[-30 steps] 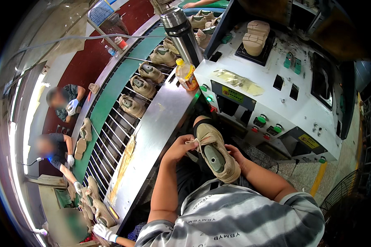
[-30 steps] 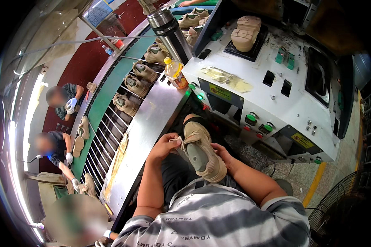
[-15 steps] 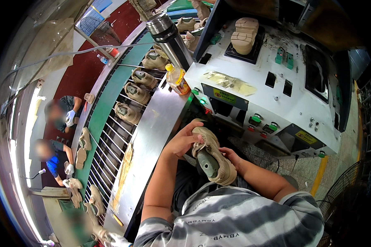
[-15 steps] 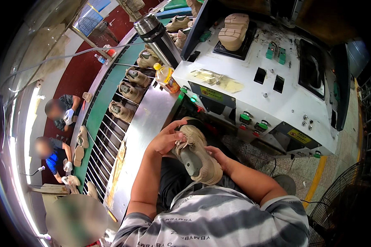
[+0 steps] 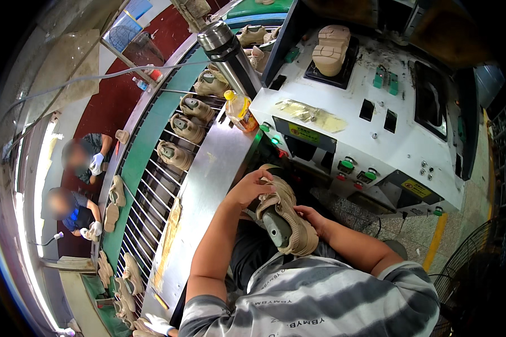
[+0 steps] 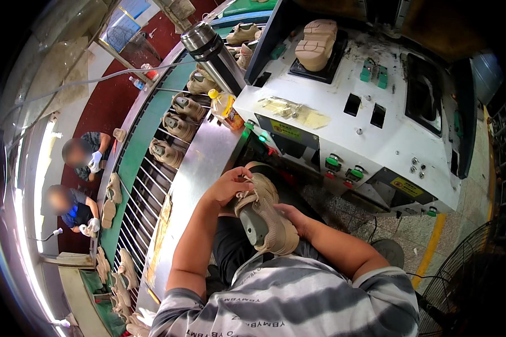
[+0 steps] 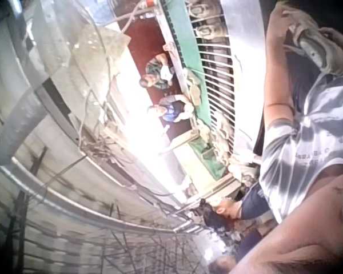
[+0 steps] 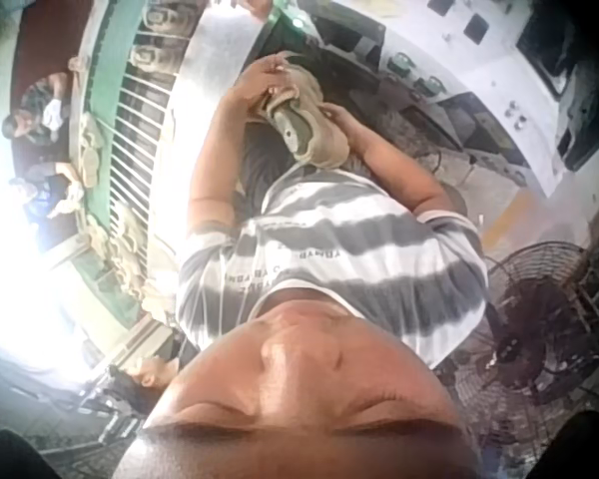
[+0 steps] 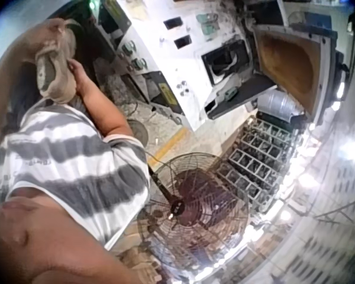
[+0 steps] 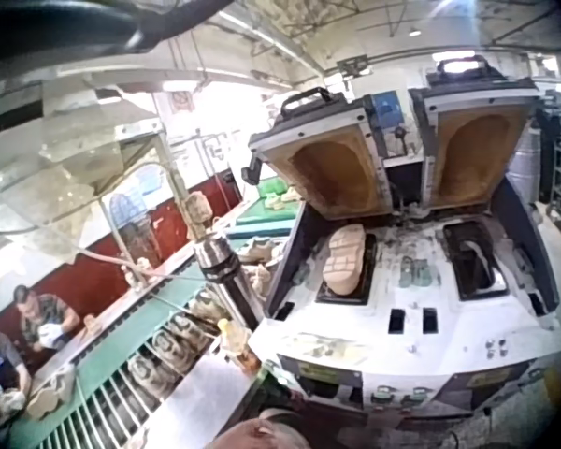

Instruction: The person picks up shoes from a conveyor, places a shoe into a sole-attaching machine, presses buttons to operate the machine, and then places the shoe back onto the conveyor.

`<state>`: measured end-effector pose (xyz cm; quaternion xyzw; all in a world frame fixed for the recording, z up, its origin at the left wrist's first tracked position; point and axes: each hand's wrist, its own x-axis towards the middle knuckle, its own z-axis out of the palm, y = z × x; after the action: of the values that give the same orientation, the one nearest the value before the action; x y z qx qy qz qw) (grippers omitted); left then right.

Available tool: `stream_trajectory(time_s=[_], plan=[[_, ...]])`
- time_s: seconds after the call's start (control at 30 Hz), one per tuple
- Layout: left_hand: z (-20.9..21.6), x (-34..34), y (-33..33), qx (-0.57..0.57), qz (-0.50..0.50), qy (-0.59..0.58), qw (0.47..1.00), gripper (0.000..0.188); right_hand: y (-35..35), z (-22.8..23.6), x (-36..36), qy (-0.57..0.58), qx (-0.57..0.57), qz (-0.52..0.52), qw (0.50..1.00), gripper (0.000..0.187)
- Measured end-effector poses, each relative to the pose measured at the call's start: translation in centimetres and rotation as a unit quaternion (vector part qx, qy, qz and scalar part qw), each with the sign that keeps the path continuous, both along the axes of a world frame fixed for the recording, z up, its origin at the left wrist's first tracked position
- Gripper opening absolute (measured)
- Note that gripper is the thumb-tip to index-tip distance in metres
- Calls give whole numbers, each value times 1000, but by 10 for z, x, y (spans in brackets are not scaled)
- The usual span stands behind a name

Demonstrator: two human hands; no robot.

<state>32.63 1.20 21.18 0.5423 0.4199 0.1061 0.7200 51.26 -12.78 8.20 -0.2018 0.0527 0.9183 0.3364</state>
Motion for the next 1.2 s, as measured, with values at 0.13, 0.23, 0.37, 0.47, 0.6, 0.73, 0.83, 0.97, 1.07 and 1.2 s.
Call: stream_trajectory(time_s=[0.13,0.23,0.37,0.47,0.6,0.73,0.83,0.97,1.07,1.2], plan=[[-41,-27,10,-63,19,-69,995,25,0,9,10,63,-15,-22,998,46],[-56,-30,-9,-11,144,-103,984,27,-2,14,11,117,-35,-24,992,46],[-58,-24,-64,69,327,-19,942,39,-2,41,16,123,-11,-39,992,49],[-47,-18,-127,-18,299,-96,949,69,-5,16,18,-3,45,-90,995,53],[-23,-1,-158,-34,269,-210,939,74,-14,43,-1,-56,55,-59,995,60],[13,-7,-158,-15,272,-131,953,75,-10,69,3,-146,262,-120,946,86],[63,8,-161,-8,262,-234,936,77,-7,116,26,-86,335,-140,928,91],[80,40,-146,-27,151,-284,946,82,-20,119,47,30,314,-226,922,82],[58,65,-129,-27,40,-291,955,92,-29,115,79,143,260,-269,916,78],[51,122,-123,105,-78,-287,949,74,-52,150,143,91,276,-378,879,73]])
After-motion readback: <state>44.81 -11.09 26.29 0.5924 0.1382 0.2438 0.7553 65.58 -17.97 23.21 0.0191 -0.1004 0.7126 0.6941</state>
